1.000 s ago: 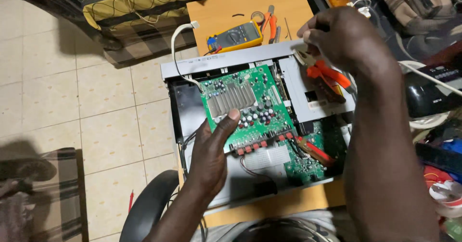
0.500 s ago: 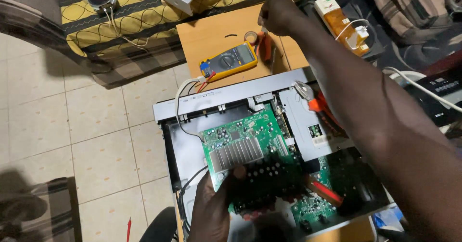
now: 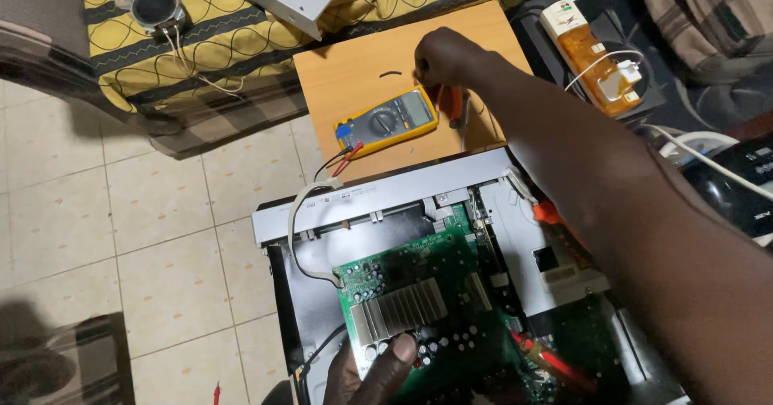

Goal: Disassembling an electronic device by removing screws and disconnecting a circuit board

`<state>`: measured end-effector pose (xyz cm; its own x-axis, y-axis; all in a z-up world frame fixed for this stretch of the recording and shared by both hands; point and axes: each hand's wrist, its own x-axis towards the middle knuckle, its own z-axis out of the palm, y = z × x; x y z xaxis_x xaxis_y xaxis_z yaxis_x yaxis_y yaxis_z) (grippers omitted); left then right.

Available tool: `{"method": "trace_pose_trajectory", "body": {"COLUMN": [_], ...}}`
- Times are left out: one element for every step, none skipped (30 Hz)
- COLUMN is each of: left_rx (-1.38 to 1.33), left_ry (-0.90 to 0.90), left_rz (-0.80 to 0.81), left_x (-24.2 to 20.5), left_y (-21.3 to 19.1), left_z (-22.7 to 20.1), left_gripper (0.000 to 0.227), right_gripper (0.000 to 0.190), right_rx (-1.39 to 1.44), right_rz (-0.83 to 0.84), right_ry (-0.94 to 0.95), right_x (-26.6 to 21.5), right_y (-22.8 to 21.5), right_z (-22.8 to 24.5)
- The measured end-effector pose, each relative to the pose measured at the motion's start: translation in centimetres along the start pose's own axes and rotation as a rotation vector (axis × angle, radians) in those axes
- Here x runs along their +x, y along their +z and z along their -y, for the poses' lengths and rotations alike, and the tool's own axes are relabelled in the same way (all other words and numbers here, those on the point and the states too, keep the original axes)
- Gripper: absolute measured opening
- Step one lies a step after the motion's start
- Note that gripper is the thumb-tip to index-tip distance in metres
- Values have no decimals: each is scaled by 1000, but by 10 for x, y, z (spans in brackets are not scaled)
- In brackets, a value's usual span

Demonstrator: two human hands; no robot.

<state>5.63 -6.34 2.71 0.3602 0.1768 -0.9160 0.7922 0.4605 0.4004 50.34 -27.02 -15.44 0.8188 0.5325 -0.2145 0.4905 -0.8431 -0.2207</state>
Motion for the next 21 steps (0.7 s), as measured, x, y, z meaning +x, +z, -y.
{"method": "trace_pose_trajectory", "body": {"left_rx": [-37, -35, -22, -10, -8, -66, -124, -122, -110, -99, -95, -79, -63, -60, -46, -33, -32, -19, -7, -6, 5], "left_ry": [34, 33, 53, 74, 76, 67, 60, 64, 66, 68, 70, 67, 60, 60, 54, 47, 45, 37, 29, 27, 20], "left_rz": [-1, -2, -19, -36, -36, -8, 20, 21, 11, 1, 4, -10, -24, -22, -40, -58, -61, -80, -98, -99, -117], "left_x": [1, 6, 12, 18, 15, 12, 10, 10, 10, 11, 11, 12, 13, 14, 15, 16, 17, 17, 18, 19, 20], "left_y": [-1, -3, -5, -7, -6, -4, -2, -1, -1, 0, 0, 1, 2, 2, 2, 1, 0, -1, -2, -2, -3], "left_z": [3, 9, 15, 21, 18, 16, 13, 13, 11, 10, 9, 9, 9, 10, 11, 12, 14, 15, 17, 18, 20], "left_gripper": [53, 53, 49, 45, 45, 50, 56, 56, 56, 56, 56, 56, 55, 55, 55, 55, 55, 55, 54, 54, 54], "right_gripper": [11, 11, 15, 18, 18, 18, 20, 20, 20, 21, 21, 23, 25, 25, 23, 21, 21, 19, 18, 18, 18], "right_rx": [-49, -47, -59, -71, -70, -16, 39, 39, 31, 23, 23, 45, 66, 67, 50, 33, 36, 24, 11, 12, 24], "right_rz": [-4, -3, 16, 34, 32, 32, 31, 27, 25, 22, 18, 28, 41, 40, 9, -22, -20, -30, -41, -39, -23], "right_ry": [-47, -45, -46, -46, -45, -12, 21, 22, 38, 55, 59, 94, 128, 132, 78, 23, 23, 16, 10, 10, 44], "right_x": [5, 4, 5, 5, 3, 0, -3, -3, -2, -2, -3, -4, -5, -4, -2, 1, 2, 3, 4, 1, -2], "right_y": [9, 11, 14, 16, 14, 11, 8, 9, 10, 10, 8, 5, 4, 7, 11, 15, 18, 20, 22, 19, 14], "right_z": [-4, -4, -3, -2, 2, 5, 9, 9, 9, 9, 12, 15, 17, 12, 8, 5, 3, 1, -2, 2, 6]}}
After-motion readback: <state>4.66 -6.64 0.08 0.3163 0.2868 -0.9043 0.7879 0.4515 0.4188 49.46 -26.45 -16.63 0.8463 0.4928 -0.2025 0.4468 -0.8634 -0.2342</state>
